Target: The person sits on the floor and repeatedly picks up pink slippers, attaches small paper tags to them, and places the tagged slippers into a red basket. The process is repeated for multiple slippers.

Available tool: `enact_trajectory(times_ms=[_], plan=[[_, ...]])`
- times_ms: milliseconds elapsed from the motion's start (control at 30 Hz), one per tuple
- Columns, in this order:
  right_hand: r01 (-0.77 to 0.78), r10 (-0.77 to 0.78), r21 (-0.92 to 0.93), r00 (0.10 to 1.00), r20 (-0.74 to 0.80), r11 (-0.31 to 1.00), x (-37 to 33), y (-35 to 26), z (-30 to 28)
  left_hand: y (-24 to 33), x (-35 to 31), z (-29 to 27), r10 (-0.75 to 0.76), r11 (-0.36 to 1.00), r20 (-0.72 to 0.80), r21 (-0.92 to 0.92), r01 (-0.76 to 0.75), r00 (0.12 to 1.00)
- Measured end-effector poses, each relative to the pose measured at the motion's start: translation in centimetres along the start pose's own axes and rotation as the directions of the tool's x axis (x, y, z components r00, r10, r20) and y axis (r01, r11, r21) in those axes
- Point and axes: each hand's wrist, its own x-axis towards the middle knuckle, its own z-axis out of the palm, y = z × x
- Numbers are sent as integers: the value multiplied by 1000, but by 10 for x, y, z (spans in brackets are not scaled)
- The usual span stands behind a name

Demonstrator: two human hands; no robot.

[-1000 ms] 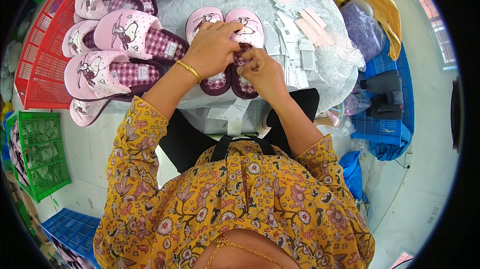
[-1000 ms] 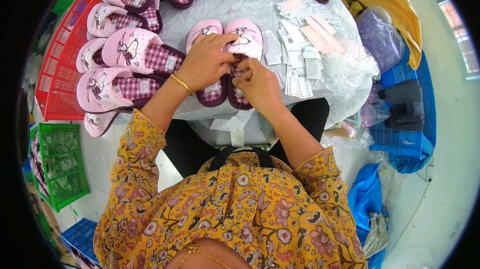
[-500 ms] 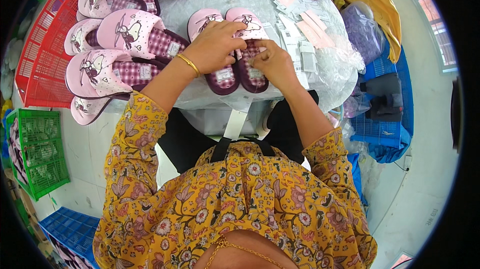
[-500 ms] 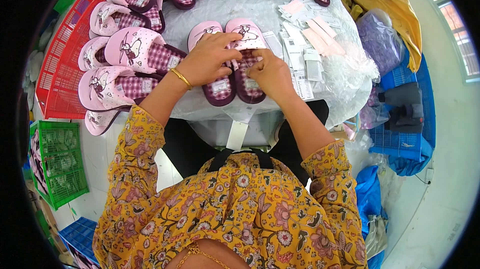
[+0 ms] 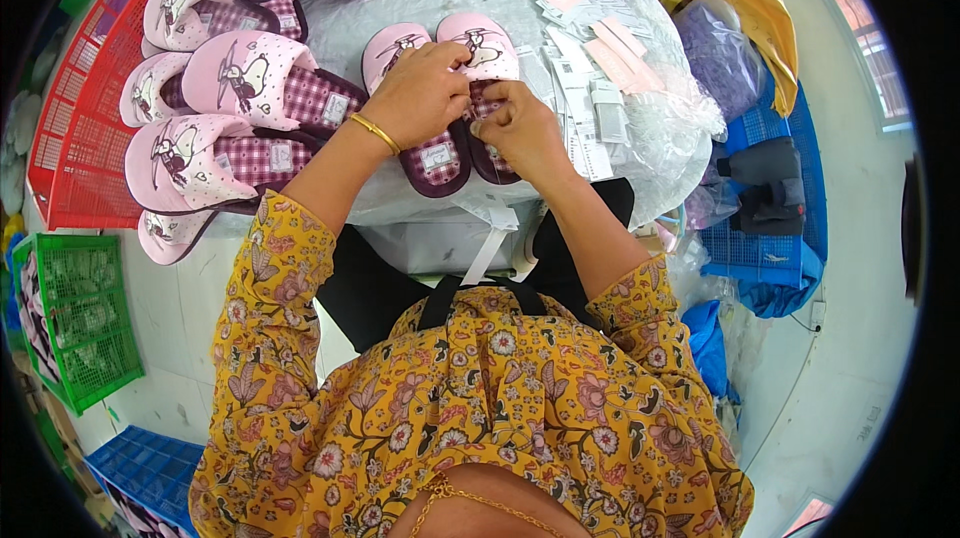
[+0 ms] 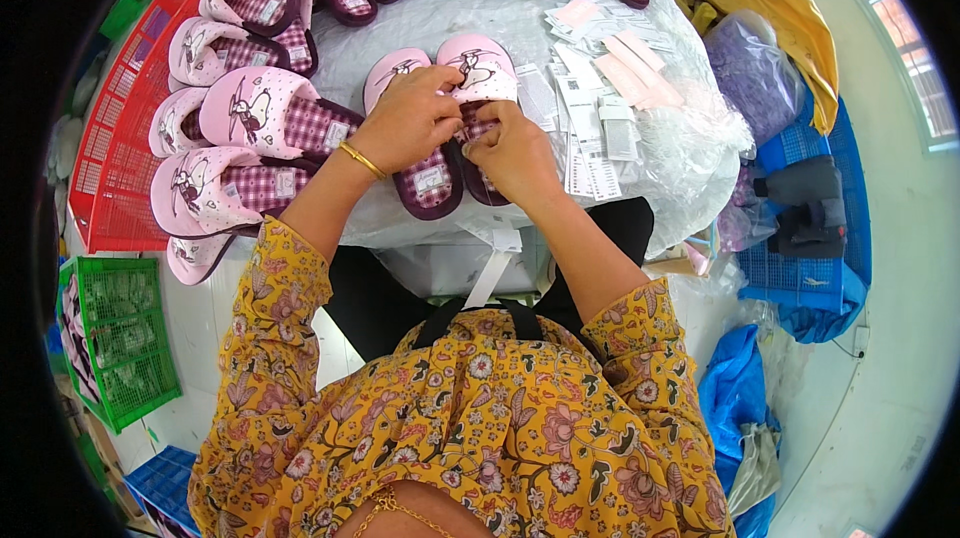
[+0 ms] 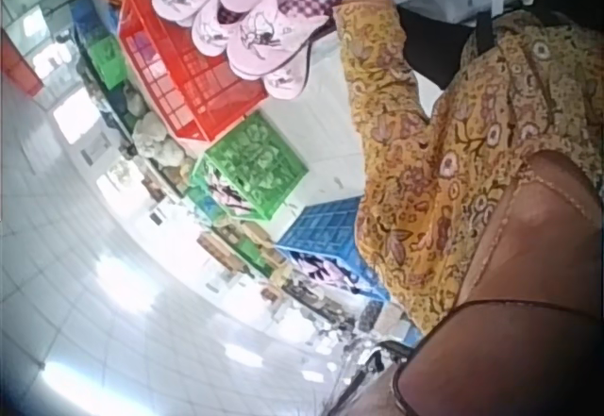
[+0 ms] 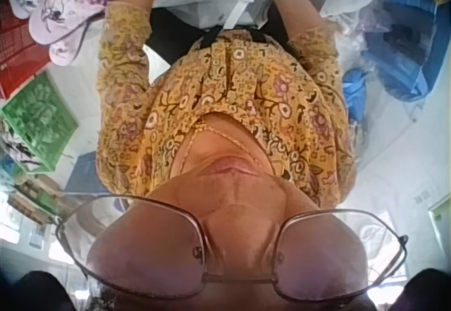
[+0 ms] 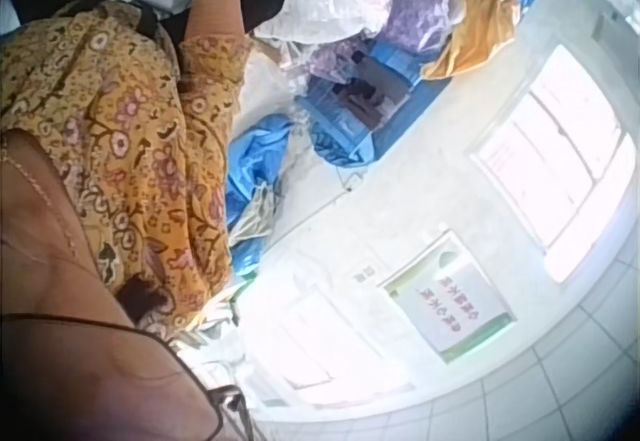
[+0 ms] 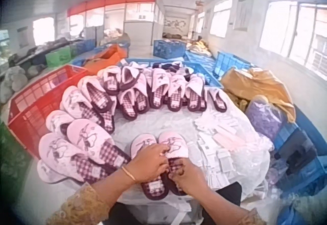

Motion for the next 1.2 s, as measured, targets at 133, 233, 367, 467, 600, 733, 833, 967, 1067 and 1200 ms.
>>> enact_trajectory(times_ms=[133, 233, 367, 467, 600, 733, 833, 967, 1067, 1200], plan=[[28, -28, 1, 1000, -4, 1000, 2, 7, -1, 2, -1, 5, -51, 998, -14, -33, 51, 999], [47, -47, -11, 999, -7, 999, 3, 8, -1, 3, -2, 5, -65, 997, -20, -51, 64, 998], [29, -29, -27, 1000, 5, 999, 3, 4, -2, 2, -3, 7, -62, 997, -33, -57, 60, 998], [40, -40, -38, 999, 0, 998, 4, 4, -1, 1, -3, 7, -54, 997, -40, -57, 52, 998], [31, -32, -68, 999, -5, 997, 6, 5, 0, 1, -2, 8, -50, 997, -32, -60, 48, 998], [20, -20, -41, 1000, 5, 999, 8, 6, 0, 3, -2, 7, -45, 998, -28, -53, 43, 999], [-11, 12, -17, 1000, 29, 1000, 6, 2, -2, 1, -2, 8, -40, 998, -36, -57, 38, 999], [17, -17, -29, 1000, 21, 999, 6, 4, -2, 2, -2, 8, -43, 998, -38, -56, 40, 998], [13, -13, -35, 1000, 13, 999, 8, 4, -1, 1, -2, 9, -31, 998, -39, -52, 29, 999], [13, -14, -90, 1000, -20, 996, 9, 0, 2, 0, -1, 10, -22, 999, -33, -40, 21, 999]])
